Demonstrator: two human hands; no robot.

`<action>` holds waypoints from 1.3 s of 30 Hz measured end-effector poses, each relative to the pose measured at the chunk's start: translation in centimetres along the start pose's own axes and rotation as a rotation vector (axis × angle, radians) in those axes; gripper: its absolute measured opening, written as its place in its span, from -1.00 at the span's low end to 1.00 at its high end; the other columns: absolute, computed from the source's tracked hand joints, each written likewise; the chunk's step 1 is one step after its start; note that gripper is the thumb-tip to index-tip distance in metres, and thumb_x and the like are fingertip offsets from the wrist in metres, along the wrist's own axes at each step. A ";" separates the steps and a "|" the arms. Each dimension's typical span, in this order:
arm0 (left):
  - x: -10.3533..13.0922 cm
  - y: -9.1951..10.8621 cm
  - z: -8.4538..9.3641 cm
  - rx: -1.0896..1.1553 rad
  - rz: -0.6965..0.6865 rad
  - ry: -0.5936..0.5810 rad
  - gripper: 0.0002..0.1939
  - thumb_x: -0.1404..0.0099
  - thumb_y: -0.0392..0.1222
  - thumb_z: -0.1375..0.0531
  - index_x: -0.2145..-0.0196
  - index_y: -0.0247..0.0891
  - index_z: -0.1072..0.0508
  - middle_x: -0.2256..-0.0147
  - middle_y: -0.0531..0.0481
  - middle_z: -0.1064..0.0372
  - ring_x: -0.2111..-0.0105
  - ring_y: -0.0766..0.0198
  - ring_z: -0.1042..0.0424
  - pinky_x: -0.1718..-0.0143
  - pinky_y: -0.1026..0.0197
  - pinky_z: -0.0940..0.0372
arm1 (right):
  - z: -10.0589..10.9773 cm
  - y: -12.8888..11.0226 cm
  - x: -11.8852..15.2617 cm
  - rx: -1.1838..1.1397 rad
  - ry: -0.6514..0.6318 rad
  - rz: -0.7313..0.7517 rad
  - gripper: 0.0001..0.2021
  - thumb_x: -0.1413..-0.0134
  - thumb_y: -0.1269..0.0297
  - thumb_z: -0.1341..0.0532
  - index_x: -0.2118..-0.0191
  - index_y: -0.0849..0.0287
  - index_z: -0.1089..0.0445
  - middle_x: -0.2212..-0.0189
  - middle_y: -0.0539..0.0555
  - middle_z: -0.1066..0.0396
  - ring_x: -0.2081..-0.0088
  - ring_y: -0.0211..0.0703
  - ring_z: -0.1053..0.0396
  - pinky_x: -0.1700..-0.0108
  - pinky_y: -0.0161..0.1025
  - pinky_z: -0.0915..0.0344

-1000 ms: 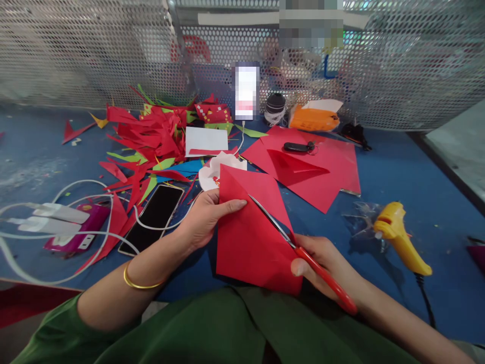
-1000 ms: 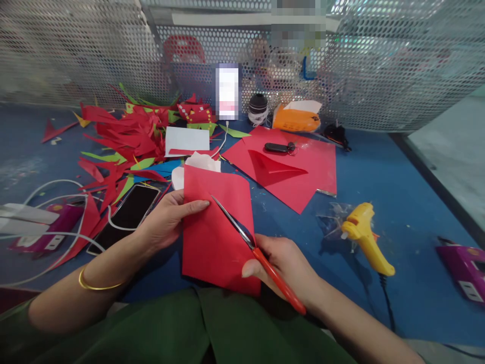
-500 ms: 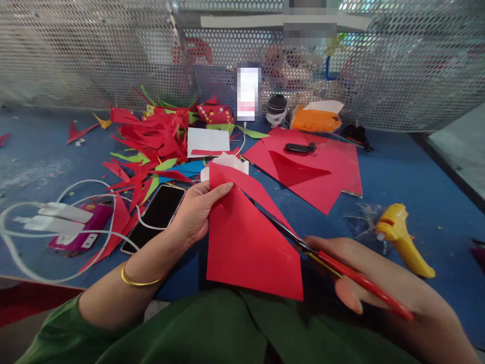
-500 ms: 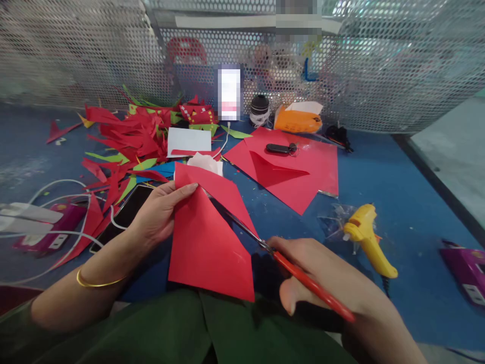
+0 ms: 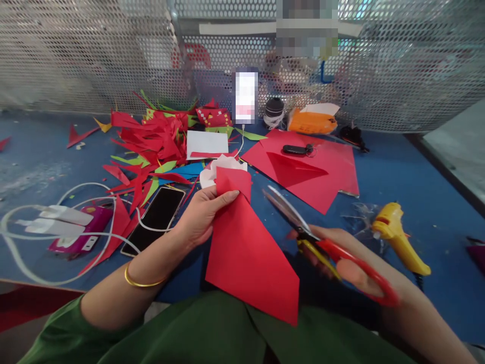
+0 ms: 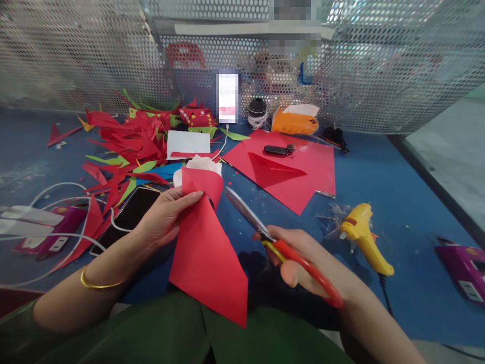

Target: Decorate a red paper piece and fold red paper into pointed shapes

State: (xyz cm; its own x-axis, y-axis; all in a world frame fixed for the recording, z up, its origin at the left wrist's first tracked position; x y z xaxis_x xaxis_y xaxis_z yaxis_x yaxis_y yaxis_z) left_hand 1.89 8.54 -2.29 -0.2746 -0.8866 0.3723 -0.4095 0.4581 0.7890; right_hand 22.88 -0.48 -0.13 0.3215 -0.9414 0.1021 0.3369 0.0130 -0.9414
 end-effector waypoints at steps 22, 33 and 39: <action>3.5 3.1 -1.8 0.024 -0.434 0.084 -0.76 0.08 -0.24 -0.50 0.40 -0.25 -0.63 0.37 0.03 -0.61 0.41 0.31 -0.53 0.28 0.28 -0.44 | 2.3 -2.0 -0.8 0.034 0.363 0.109 -0.56 0.07 0.02 -0.42 0.05 0.02 -0.49 0.11 0.05 -0.57 0.04 0.08 -0.51 0.03 -0.07 -0.47; 6.6 -2.8 -0.6 -0.016 0.328 -0.322 -0.49 -0.02 0.23 -0.42 0.38 -0.35 -0.62 0.41 -0.18 -0.61 0.43 0.14 -0.58 0.33 0.23 -0.44 | 3.9 -5.6 3.1 0.406 0.033 0.222 -0.59 -0.12 0.17 -0.31 -0.11 -0.05 -0.45 0.03 0.08 -0.55 0.10 0.02 -0.54 0.15 -0.14 -0.52; 7.6 -4.1 -2.0 -0.229 0.387 -0.402 -0.72 0.12 -0.19 -0.53 0.40 -0.30 -0.66 0.41 -0.12 -0.62 0.51 0.27 -0.56 0.43 0.34 -0.40 | 4.7 -7.3 1.8 0.556 0.094 0.308 -0.62 -0.10 0.10 -0.31 -0.05 0.02 -0.48 0.19 0.10 -0.58 0.23 0.01 -0.54 0.21 -0.13 -0.50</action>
State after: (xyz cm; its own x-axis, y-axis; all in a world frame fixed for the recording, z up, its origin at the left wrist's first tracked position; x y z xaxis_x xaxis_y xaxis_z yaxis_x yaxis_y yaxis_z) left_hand 3.17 -0.19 -1.72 -0.6921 -0.5437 0.4747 -0.0287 0.6778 0.7347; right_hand 25.11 -0.67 8.45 0.4059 -0.8920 -0.1990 0.6584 0.4365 -0.6132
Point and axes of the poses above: each hand's wrist, its own x-axis away from the middle knuckle, its own z-axis out of the back of the hand, y = z × x, the point moved 9 cm from there along -x, towards the middle knuckle
